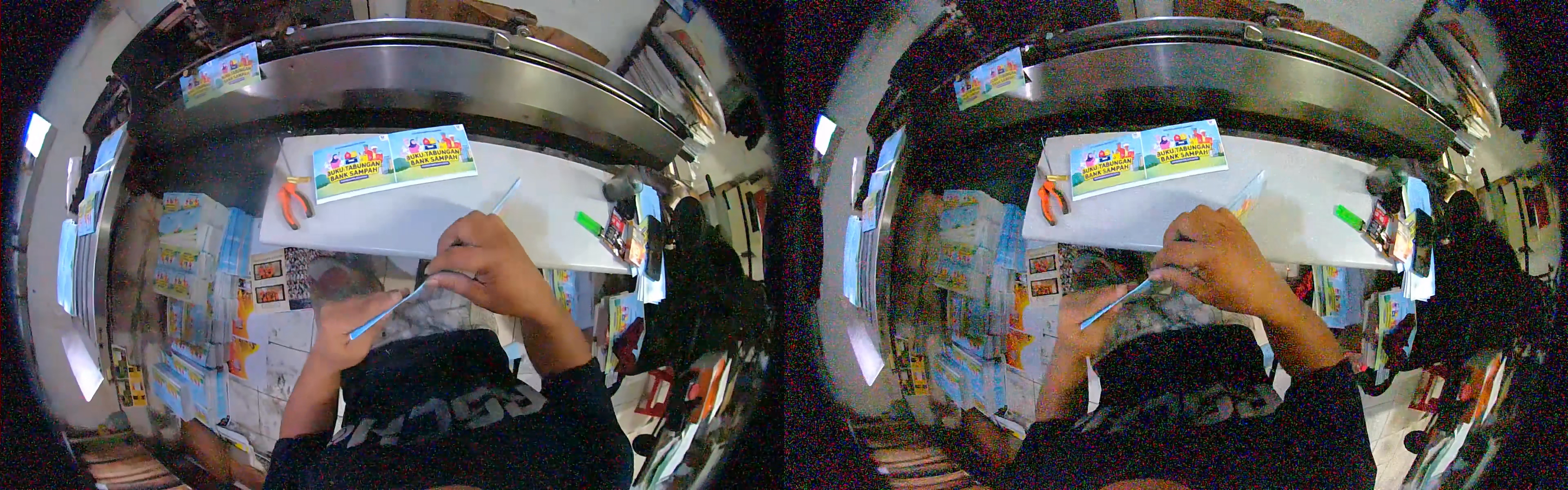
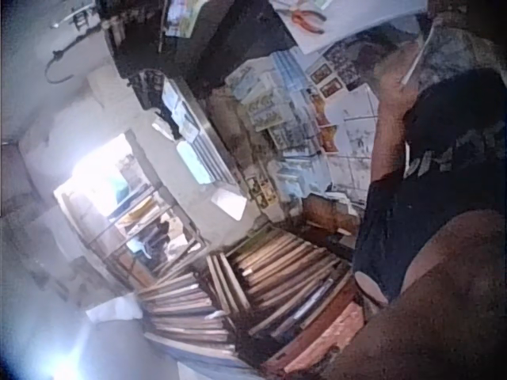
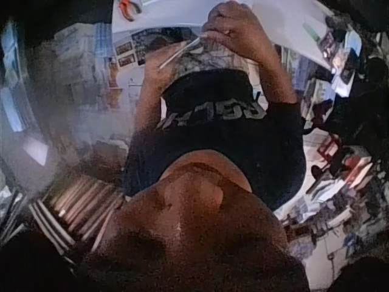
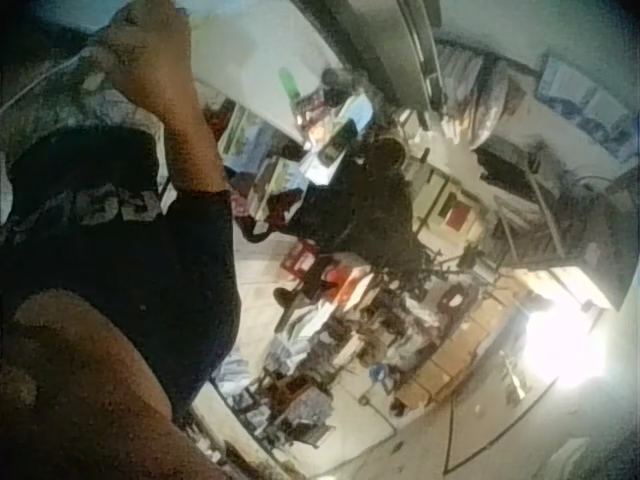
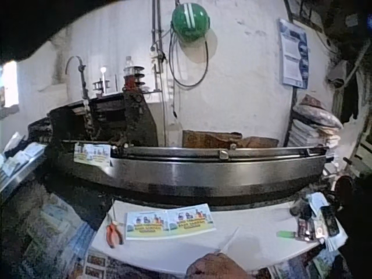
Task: The person organizes and stacks printed booklets on a metal machine bed and a worktable, aligning the edges by hand and placing them into neat piles.
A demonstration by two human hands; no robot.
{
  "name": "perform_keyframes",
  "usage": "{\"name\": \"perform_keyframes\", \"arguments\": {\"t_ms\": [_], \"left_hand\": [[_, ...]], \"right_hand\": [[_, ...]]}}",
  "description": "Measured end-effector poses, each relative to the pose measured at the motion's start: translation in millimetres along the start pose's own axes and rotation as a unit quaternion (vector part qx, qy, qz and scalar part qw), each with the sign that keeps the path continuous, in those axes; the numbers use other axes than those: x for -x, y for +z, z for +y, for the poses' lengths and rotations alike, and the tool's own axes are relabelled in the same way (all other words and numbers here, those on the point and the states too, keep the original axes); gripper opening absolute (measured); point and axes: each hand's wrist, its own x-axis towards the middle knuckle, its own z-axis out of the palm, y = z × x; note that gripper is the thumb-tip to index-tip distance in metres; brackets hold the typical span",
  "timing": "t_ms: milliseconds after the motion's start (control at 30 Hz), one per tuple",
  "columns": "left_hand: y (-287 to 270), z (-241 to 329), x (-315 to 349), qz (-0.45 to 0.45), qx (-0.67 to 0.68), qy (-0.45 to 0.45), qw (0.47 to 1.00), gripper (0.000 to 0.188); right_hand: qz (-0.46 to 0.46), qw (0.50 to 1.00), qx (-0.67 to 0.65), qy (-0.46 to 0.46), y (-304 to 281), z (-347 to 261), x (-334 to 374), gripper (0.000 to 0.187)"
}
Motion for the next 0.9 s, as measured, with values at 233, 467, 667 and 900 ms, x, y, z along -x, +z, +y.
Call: {"name": "perform_keyframes", "arguments": {"t_ms": [233, 467, 667, 900], "left_hand": [[-25, -19, -8, -0.157, 0.118, 0.050, 0.979, 0.026], [-22, -29, 0, -0.210, 0.228, -0.154, 0.938, 0.022], [-17, -40, 18, -0.157, 0.265, -0.239, 0.921, 0.024], [-18, -37, 10, -0.167, 0.284, -0.272, 0.904, 0.024]], "right_hand": [[-0.264, 0.934, -0.240, 0.039, 6, -1, 13, 0.019], [-0.283, 0.874, -0.384, 0.091, 39, 15, 44, 0.018], [-0.236, 0.898, -0.368, 0.057, 54, 15, 66, 0.017], [-0.137, 0.948, -0.289, -0.008, 53, 10, 62, 0.019]]}}
